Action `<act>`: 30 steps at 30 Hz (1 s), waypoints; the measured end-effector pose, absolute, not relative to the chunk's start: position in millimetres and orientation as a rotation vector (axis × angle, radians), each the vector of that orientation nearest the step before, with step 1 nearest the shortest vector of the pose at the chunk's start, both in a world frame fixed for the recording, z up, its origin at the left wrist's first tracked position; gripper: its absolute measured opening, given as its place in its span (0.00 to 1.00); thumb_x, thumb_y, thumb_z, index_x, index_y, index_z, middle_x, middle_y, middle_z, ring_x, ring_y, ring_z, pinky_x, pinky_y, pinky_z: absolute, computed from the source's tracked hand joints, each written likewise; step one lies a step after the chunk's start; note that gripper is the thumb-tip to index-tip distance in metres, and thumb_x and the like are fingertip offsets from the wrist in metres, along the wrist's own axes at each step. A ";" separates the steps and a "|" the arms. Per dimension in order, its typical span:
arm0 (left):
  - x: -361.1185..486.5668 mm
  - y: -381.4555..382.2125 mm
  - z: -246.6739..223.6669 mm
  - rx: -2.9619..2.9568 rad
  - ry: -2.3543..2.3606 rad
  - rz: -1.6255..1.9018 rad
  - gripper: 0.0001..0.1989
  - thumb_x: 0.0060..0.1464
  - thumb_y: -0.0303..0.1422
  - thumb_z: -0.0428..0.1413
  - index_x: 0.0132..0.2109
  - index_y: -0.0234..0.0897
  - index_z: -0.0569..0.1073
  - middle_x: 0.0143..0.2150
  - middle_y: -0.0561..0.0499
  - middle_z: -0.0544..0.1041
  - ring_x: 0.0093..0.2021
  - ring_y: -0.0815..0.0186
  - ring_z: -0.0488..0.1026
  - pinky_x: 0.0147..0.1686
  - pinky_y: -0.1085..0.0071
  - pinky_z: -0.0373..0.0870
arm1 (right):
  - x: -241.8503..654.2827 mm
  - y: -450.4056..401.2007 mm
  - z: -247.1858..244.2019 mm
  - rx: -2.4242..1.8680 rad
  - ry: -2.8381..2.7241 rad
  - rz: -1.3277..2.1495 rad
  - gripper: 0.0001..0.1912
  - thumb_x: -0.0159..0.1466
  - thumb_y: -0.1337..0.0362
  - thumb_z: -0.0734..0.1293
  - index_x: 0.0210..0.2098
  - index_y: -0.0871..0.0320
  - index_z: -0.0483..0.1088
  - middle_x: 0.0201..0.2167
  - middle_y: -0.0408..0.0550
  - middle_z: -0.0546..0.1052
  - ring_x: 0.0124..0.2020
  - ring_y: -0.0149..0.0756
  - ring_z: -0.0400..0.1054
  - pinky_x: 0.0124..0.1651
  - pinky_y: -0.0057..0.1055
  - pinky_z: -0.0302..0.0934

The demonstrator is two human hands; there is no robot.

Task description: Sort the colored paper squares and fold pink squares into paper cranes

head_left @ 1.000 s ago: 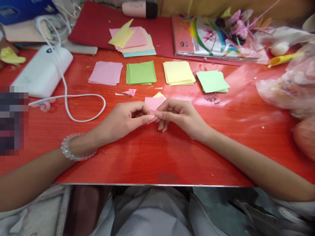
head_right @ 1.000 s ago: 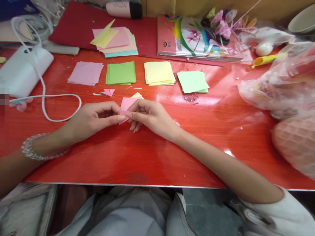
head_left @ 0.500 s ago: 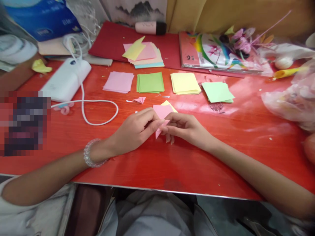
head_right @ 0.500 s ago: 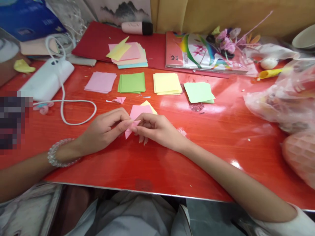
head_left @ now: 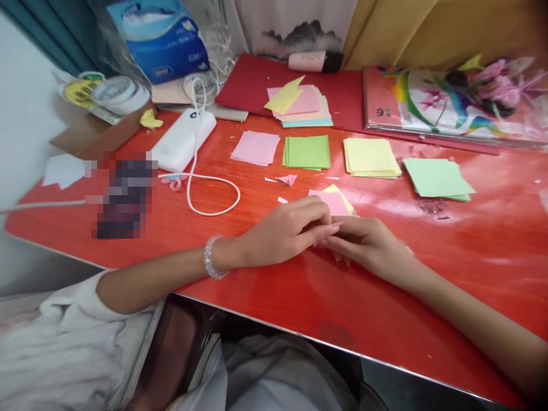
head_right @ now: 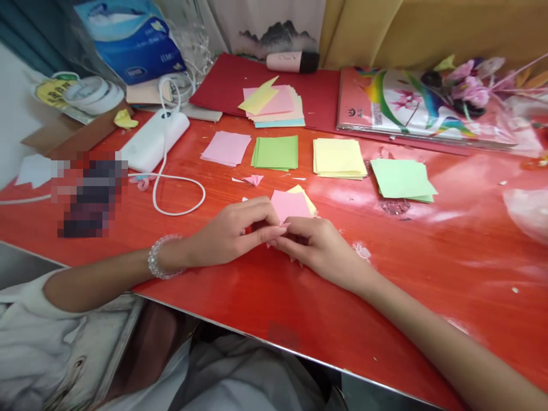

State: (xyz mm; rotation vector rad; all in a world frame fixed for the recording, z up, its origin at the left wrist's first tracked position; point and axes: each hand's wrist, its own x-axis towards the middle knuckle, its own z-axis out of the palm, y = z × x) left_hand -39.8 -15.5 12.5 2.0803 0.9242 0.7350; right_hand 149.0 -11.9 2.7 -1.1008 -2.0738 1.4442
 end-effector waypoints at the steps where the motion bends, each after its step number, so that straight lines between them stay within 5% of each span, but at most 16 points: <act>1: -39.7 -15.6 12.9 2.080 0.925 0.732 0.10 0.61 0.33 0.49 0.31 0.35 0.65 0.30 0.54 0.68 0.33 0.71 0.64 0.36 0.74 0.61 | 148.8 -11.8 3.1 -1.078 -2.115 1.413 0.12 0.64 0.61 0.63 0.27 0.60 0.68 0.20 0.40 0.66 0.21 0.26 0.59 0.25 0.25 0.53; 14: -43.1 -4.3 14.9 1.784 0.981 0.543 0.14 0.58 0.40 0.50 0.29 0.35 0.68 0.27 0.56 0.65 0.29 0.72 0.61 0.30 0.75 0.58 | 151.6 -10.6 2.1 -0.982 -1.813 1.662 0.13 0.63 0.59 0.63 0.25 0.59 0.63 0.20 0.38 0.64 0.20 0.24 0.60 0.24 0.22 0.55; 23: -41.8 -12.3 14.3 1.883 1.082 0.587 0.18 0.59 0.38 0.49 0.24 0.35 0.60 0.23 0.57 0.59 0.25 0.74 0.57 0.26 0.76 0.55 | 150.9 -9.5 1.4 -0.941 -1.854 1.748 0.13 0.60 0.57 0.67 0.29 0.63 0.72 0.21 0.42 0.69 0.22 0.25 0.63 0.26 0.23 0.59; 30: -38.7 -12.5 15.0 1.539 0.930 0.508 0.15 0.59 0.39 0.49 0.27 0.35 0.63 0.25 0.55 0.66 0.26 0.72 0.64 0.26 0.75 0.62 | 153.6 -8.3 -1.4 -0.766 -1.819 1.778 0.10 0.61 0.60 0.67 0.36 0.60 0.76 0.29 0.45 0.75 0.25 0.24 0.65 0.27 0.22 0.62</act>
